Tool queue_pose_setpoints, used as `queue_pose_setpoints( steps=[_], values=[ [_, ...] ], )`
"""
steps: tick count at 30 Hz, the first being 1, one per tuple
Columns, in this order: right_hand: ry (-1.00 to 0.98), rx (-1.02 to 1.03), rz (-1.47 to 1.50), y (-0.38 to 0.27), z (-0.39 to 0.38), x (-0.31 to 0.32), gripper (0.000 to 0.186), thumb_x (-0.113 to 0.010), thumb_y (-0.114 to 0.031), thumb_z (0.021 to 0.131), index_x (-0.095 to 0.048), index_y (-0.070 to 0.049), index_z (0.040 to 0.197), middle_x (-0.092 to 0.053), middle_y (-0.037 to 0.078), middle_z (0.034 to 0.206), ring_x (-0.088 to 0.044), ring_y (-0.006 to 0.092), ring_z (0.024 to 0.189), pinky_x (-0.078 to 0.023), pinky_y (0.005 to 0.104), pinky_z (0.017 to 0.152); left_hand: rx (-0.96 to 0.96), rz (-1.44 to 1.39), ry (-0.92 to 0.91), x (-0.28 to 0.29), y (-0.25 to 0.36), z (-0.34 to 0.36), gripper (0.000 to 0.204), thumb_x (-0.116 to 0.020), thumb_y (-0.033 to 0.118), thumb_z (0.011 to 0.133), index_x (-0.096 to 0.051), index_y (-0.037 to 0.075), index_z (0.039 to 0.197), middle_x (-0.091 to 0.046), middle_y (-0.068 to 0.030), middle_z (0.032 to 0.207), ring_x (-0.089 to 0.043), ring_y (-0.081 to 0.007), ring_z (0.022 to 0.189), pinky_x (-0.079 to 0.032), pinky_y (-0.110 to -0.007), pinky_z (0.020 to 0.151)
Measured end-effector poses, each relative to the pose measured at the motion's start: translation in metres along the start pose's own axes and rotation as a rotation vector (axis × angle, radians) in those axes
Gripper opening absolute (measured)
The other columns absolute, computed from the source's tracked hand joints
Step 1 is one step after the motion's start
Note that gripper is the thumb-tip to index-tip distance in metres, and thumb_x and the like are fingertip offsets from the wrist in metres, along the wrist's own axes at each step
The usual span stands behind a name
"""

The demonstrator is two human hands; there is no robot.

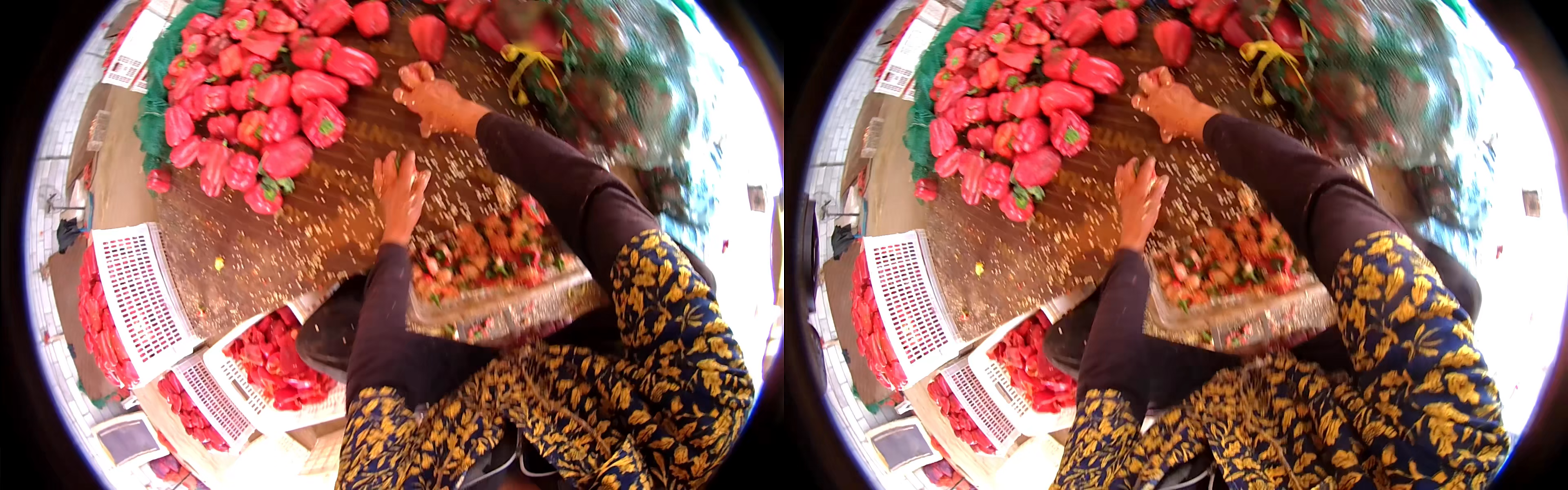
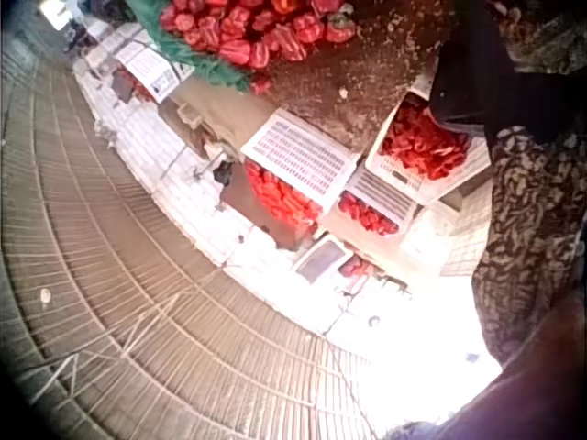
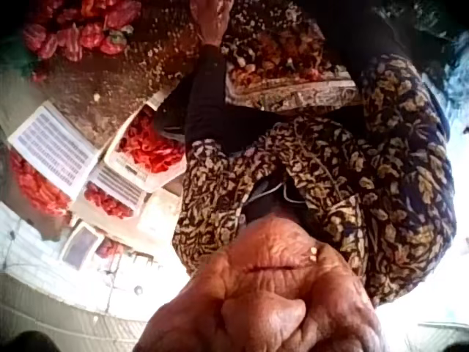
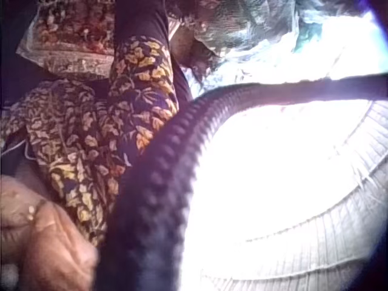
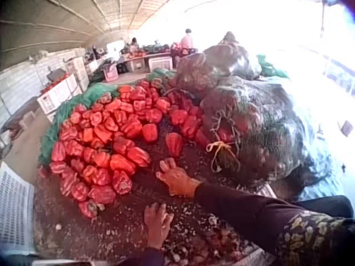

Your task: The person sits on the floor and processes red bell peppers by hand. They pick up peppers, remove the stems and seeds, and place the cleaned peppers into white plastic baskets. The person works continuously, handling peppers one by one.

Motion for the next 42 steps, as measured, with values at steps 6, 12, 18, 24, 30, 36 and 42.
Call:
queue_pose_setpoints(
  steps=[6, 12, 18, 24, 30, 36, 42],
  values=[
    [0.287, -0.024, -0.009, 0.027, -0.112, -0.002, 0.031, -0.061, -0.007, 0.064, -0.056, -0.012, 0.094, -0.046, 0.011, 0.106, -0.045, 0.0339, 0.103, -0.050, 0.0374, 0.066, -0.131, -0.118, -0.298, -0.061, 0.095, -0.129, 0.040, -0.053, 0.025, 0.087, -0.049, 0.018, 0.126, -0.020, -0.0094, 0.145, -0.016, -0.0282, 0.134, -0.020, -0.039, 0.107],
    [0.249, -0.254, 0.780, -0.043, -0.206, 0.014, 0.045, -0.071, -0.010, 0.049, -0.058, -0.006, 0.092, -0.059, 0.010, 0.088, -0.058, 0.0282, 0.085, -0.047, 0.0352, 0.071, 0.436, -0.839, -0.199, -0.053, 0.071, -0.193, 0.050, -0.050, 0.037, 0.088, -0.042, 0.010, 0.129, -0.033, -0.0157, 0.135, -0.040, -0.0272, 0.119, -0.037, -0.039, 0.095],
    [-0.114, -0.545, 1.181, -0.095, -0.285, -0.044, 0.054, -0.067, -0.010, 0.060, -0.053, -0.005, 0.112, -0.062, 0.012, 0.088, -0.060, 0.0217, 0.080, -0.046, 0.0318, 0.070, 0.809, -1.332, -0.197, -0.067, 0.052, -0.168, 0.065, -0.048, 0.050, 0.086, -0.034, 0.007, 0.132, -0.038, -0.0109, 0.131, -0.048, -0.0197, 0.109, -0.039, -0.037, 0.089],
    [-0.097, -0.491, 1.061, -0.096, -0.281, -0.095, 0.052, -0.061, -0.011, 0.066, -0.049, -0.001, 0.116, -0.061, 0.021, 0.087, -0.061, 0.0304, 0.080, -0.047, 0.0362, 0.071, 0.937, -1.078, -0.162, -0.099, 0.048, -0.170, 0.057, -0.049, 0.051, 0.085, -0.047, 0.005, 0.119, -0.055, -0.0083, 0.110, -0.053, -0.0156, 0.094, -0.044, -0.033, 0.082],
    [-0.128, -0.499, 0.895, -0.099, -0.277, -0.131, 0.057, -0.058, -0.011, 0.068, -0.044, -0.002, 0.122, -0.059, 0.025, 0.090, -0.058, 0.0395, 0.083, -0.046, 0.0437, 0.071, 0.882, -0.867, -0.076, -0.117, 0.035, -0.165, 0.066, -0.047, 0.054, 0.084, -0.040, 0.004, 0.127, -0.039, -0.0136, 0.129, -0.038, -0.0258, 0.117, -0.031, -0.037, 0.097],
    [-0.464, -0.536, 0.540, -0.099, -0.258, -0.179, 0.041, -0.054, -0.021, 0.075, -0.052, 0.002, 0.109, -0.061, 0.025, 0.084, -0.061, 0.0354, 0.080, -0.048, 0.0450, 0.069, 0.869, -0.694, -0.087, -0.137, 0.018, -0.174, 0.062, -0.049, 0.044, 0.086, -0.036, 0.002, 0.130, -0.032, -0.0171, 0.135, -0.030, -0.0314, 0.124, -0.029, -0.038, 0.100],
    [-0.326, -0.633, 0.710, -0.097, -0.254, -0.169, 0.042, -0.057, -0.022, 0.071, -0.055, -0.003, 0.109, -0.062, 0.023, 0.080, -0.060, 0.0379, 0.076, -0.048, 0.0446, 0.070, 0.910, -0.963, -0.108, -0.116, 0.015, -0.164, 0.054, -0.067, 0.031, 0.077, -0.046, 0.001, 0.118, -0.053, -0.0097, 0.109, -0.057, -0.0156, 0.085, -0.048, -0.029, 0.066]
  ],
)
Point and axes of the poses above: each hand's wrist, its own z-axis towards the middle knuckle, its own x-axis out of the back of the hand, y = z × x, the point moved 2 cm from there along z, towards the middle knuckle
